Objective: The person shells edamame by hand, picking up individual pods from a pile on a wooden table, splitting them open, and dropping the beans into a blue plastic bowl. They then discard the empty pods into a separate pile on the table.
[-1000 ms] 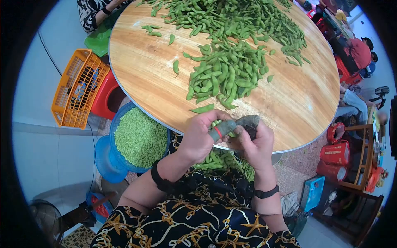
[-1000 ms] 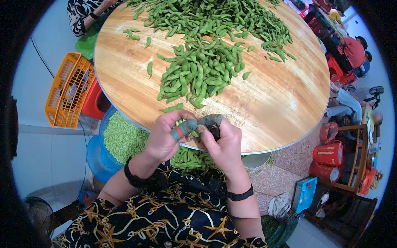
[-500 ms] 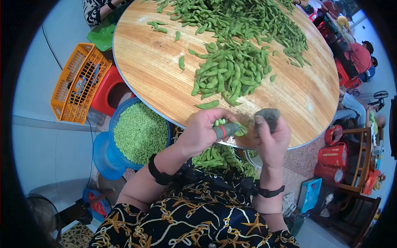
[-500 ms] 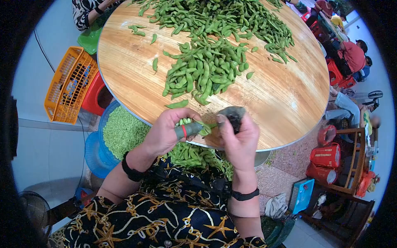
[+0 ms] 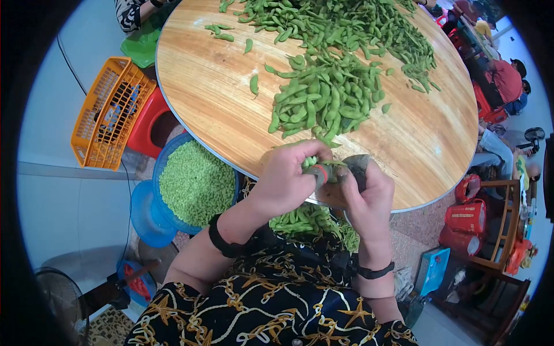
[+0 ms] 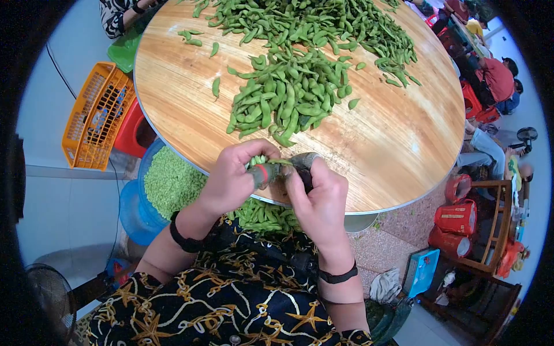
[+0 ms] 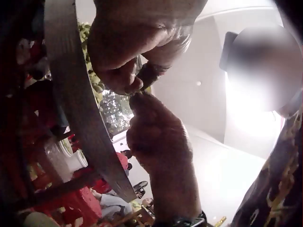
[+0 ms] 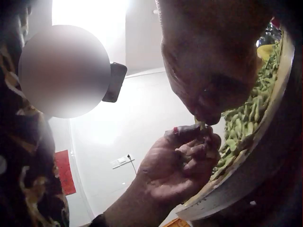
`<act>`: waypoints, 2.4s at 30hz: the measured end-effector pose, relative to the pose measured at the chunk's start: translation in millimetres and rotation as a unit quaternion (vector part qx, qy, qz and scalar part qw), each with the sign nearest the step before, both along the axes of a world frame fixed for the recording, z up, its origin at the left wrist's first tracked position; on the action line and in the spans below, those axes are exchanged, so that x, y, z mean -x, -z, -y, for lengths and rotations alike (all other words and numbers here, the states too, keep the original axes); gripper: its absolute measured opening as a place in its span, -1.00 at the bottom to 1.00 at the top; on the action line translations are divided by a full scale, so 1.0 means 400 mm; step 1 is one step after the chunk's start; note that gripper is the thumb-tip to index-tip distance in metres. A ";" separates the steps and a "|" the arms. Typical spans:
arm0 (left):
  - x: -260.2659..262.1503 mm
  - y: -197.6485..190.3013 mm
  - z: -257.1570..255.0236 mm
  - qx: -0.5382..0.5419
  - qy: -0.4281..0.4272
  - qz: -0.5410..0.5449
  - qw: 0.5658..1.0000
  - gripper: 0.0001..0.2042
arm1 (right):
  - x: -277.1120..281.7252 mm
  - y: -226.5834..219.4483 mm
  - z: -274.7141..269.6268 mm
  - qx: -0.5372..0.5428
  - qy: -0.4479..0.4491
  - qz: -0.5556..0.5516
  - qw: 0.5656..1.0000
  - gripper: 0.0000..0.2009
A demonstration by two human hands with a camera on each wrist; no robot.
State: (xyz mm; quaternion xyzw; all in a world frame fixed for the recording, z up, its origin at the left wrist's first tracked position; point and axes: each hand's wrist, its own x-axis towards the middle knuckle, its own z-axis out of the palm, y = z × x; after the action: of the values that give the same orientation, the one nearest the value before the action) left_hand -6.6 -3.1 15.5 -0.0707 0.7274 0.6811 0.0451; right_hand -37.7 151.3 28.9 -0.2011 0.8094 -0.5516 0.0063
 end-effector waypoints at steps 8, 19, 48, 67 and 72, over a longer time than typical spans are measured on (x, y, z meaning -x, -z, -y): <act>0.015 0.022 0.040 -0.079 0.059 0.021 0.995 -0.93 | 0.047 -0.033 -0.090 0.069 0.043 0.175 0.981 -0.89; 0.017 0.035 0.053 -0.329 -0.100 -0.007 0.939 -0.89 | 0.029 0.017 -0.061 -0.276 -0.110 -0.073 0.952 -0.81; 0.006 0.030 -0.013 -0.343 -0.053 -0.025 0.937 -0.83 | 0.014 0.004 -0.047 0.241 -0.203 0.420 0.851 -0.76; -0.008 0.018 -0.026 0.054 -0.013 -0.092 0.994 -0.84 | -0.009 0.040 -0.039 0.057 -0.082 0.211 0.972 -0.86; -0.011 0.030 -0.016 -0.143 0.003 -0.016 0.990 -0.76 | 0.010 0.023 -0.051 0.152 -0.103 0.338 0.923 -0.85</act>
State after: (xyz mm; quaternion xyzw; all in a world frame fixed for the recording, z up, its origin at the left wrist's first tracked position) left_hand -2.2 3.4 3.7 -0.0510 0.6235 0.7789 0.0450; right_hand -41.6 171.8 19.6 -0.0833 0.6405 -0.6997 0.3054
